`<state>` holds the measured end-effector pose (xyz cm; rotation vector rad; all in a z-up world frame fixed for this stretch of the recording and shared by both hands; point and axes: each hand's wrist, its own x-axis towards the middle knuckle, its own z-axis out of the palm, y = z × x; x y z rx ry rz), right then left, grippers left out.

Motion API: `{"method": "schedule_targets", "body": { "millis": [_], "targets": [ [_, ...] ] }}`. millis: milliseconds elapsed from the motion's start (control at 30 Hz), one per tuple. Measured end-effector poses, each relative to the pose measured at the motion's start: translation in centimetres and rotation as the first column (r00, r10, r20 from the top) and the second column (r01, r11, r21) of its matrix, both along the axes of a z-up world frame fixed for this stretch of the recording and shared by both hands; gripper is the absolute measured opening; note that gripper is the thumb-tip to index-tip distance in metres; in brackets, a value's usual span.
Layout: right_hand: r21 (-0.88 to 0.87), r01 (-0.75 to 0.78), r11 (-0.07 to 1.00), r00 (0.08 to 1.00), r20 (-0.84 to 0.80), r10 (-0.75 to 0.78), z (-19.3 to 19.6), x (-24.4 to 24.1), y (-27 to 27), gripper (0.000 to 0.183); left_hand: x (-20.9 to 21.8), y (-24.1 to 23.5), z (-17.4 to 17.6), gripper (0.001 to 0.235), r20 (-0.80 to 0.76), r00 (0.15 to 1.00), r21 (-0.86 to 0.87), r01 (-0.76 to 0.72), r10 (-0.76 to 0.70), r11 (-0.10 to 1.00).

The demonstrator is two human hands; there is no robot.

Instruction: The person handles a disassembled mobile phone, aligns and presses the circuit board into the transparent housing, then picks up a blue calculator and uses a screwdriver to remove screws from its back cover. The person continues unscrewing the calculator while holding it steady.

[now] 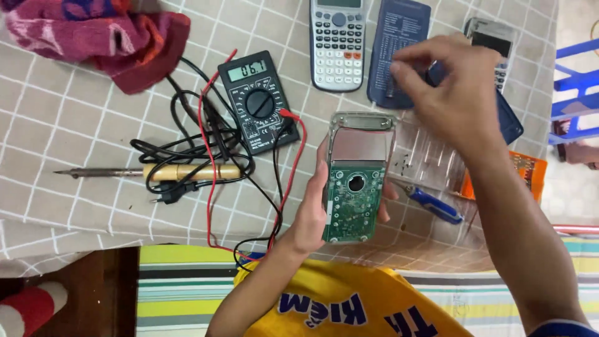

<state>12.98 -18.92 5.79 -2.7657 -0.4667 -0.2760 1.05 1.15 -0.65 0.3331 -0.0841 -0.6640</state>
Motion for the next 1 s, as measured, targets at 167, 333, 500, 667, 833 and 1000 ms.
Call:
{"method": "schedule_targets", "body": {
  "millis": [167,333,500,667,833,1000],
  "targets": [
    [0.279,-0.266,0.923,0.964,0.055,0.261,4.6,-1.0,1.7,0.004,0.0,0.3,0.9,0.063,-0.006,0.997,0.052,-0.081,0.081,0.995],
    [0.198,-0.495,0.846,0.869,0.112,0.482,4.8,-1.0,2.2,0.008,0.2,0.4,1.6,0.063,0.007,0.993,0.101,-0.119,0.119,0.988],
    [0.075,-0.574,0.815,0.816,0.128,0.563,5.5,-2.2,2.5,0.012,0.0,-0.1,1.7,0.078,0.032,0.987,0.119,-0.161,0.158,0.980],
    [0.031,-0.603,0.797,0.792,0.138,0.595,5.7,-2.6,2.7,0.015,-0.2,-0.3,1.1,0.092,0.024,0.990,0.105,-0.140,0.139,0.984],
    [0.255,-0.571,0.781,0.814,0.054,0.578,5.8,-2.3,3.0,0.016,-0.3,-0.7,0.4,0.089,0.053,0.981,0.141,-0.194,0.188,0.971],
    [0.338,-0.434,0.835,0.874,-0.068,0.481,5.5,-2.7,2.7,0.018,-0.3,-0.5,0.9,0.088,-0.001,0.987,0.175,-0.157,0.159,0.972]
  ]
}}
